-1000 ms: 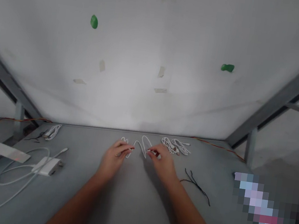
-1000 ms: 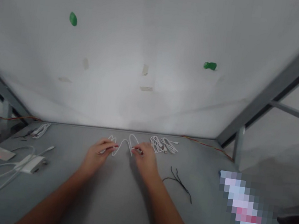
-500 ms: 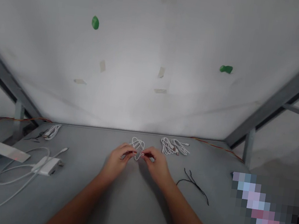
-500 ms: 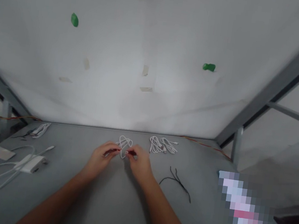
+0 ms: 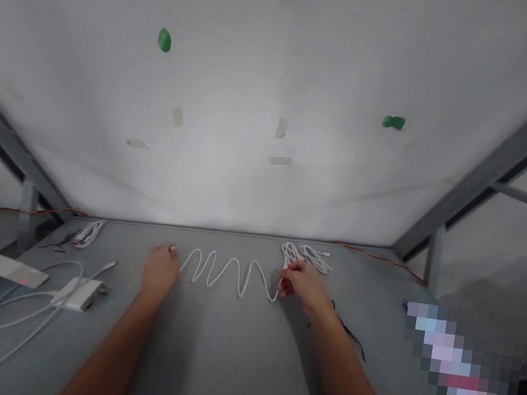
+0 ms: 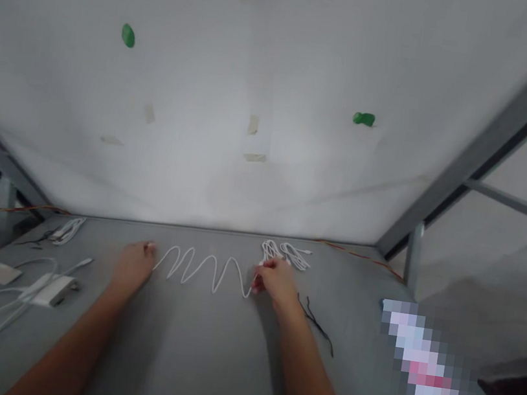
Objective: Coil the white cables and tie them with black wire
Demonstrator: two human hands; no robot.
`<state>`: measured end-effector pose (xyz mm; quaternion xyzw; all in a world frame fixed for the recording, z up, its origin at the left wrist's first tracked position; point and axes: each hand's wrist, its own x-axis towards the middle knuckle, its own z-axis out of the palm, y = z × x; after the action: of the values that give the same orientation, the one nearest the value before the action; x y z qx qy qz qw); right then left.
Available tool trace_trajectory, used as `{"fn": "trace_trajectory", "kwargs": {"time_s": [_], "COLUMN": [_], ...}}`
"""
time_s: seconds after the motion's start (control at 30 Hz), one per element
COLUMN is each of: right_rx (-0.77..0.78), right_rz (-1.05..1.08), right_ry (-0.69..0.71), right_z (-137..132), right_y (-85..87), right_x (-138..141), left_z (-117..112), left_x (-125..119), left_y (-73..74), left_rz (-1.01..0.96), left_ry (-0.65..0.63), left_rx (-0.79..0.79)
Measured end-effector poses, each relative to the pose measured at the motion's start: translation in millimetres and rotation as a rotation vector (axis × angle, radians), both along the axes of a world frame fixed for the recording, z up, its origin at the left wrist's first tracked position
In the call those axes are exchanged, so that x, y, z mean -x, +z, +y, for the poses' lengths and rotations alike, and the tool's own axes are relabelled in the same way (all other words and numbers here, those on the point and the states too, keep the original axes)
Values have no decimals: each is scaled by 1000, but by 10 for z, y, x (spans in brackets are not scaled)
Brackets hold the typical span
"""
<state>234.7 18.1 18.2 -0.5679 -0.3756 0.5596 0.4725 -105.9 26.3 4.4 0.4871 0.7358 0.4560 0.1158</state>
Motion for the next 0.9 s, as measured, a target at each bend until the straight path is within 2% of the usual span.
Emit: {"fn": "trace_trajectory", "kwargs": {"time_s": [0.1,0.17,0.27,0.37,0.47,0.6,0.7,0.9], "right_rx": [46,40,6,-16,-18,-33,-39,-86], "right_rz": [25,60,141,245,319,386,489,488], "right_ry": [107,174,228,217,237,331,340,295], "right_z": [-56,-98,-151,-189,-219,-233,-209,-198], "right_y": [-99,-164,-242,-269,-230,-127,-79,-94], "right_x": [129,261,456,585,639,663,683,796], "left_z": [-74,-140,-238,-307,-343,-361,-356,-348], "left_x": [-283,-551,-929,-1158,-1222,-1191,-1164,-1165], "left_y": [-81,-122,-190,-257,-269,-180,-97,-30], "left_rz": [179,200,183,222,176,-88,-216,-158], "left_ry": [-124,-272,-493,-575,-597,-636,-594,-593], "left_rx": [121,154,111,74,62,70,54,-82]}}
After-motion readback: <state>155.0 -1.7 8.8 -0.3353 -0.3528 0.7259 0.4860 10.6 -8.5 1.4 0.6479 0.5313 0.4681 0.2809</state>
